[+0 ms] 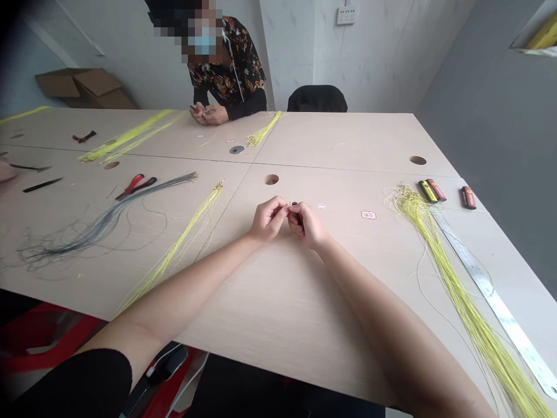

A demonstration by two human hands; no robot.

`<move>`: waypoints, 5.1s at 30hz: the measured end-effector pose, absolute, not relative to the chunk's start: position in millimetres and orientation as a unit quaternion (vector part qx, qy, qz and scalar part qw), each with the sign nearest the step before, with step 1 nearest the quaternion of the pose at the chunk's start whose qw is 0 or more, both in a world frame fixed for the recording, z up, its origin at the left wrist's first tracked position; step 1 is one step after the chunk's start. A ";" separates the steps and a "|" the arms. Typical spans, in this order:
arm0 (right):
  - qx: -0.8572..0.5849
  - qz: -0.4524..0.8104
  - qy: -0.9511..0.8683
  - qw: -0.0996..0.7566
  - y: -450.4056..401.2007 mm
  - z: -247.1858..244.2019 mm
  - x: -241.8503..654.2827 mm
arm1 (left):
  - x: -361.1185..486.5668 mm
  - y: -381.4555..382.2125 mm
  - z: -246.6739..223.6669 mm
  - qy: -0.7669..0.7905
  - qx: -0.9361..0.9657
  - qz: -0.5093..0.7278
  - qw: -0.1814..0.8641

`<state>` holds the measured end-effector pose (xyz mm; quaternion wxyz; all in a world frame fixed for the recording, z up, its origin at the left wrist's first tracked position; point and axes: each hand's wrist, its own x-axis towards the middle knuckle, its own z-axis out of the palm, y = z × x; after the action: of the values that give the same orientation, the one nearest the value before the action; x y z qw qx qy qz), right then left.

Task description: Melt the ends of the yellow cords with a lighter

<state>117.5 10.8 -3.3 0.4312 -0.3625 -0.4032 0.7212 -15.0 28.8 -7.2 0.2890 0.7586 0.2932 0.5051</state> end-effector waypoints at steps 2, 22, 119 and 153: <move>-0.363 0.720 -0.404 0.432 10.6 -3.3 117.8 | -15.0 28.9 -7.5 0.294 0.757 0.505 0.293; -0.365 0.716 -0.413 0.427 10.8 -1.4 118.3 | -15.5 30.9 -9.0 0.304 0.750 0.502 0.305; -0.510 0.380 -0.515 0.575 16.4 -9.3 130.5 | -14.5 47.6 -2.9 0.387 0.539 0.435 0.608; -0.540 0.319 -0.572 0.528 14.2 -9.0 128.8 | -15.5 49.1 -4.7 0.383 0.566 0.392 0.615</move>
<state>128.8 14.2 -9.0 0.5280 -0.5401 -0.5724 0.3193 -15.5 49.1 -4.7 0.6153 0.5664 0.3832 0.3921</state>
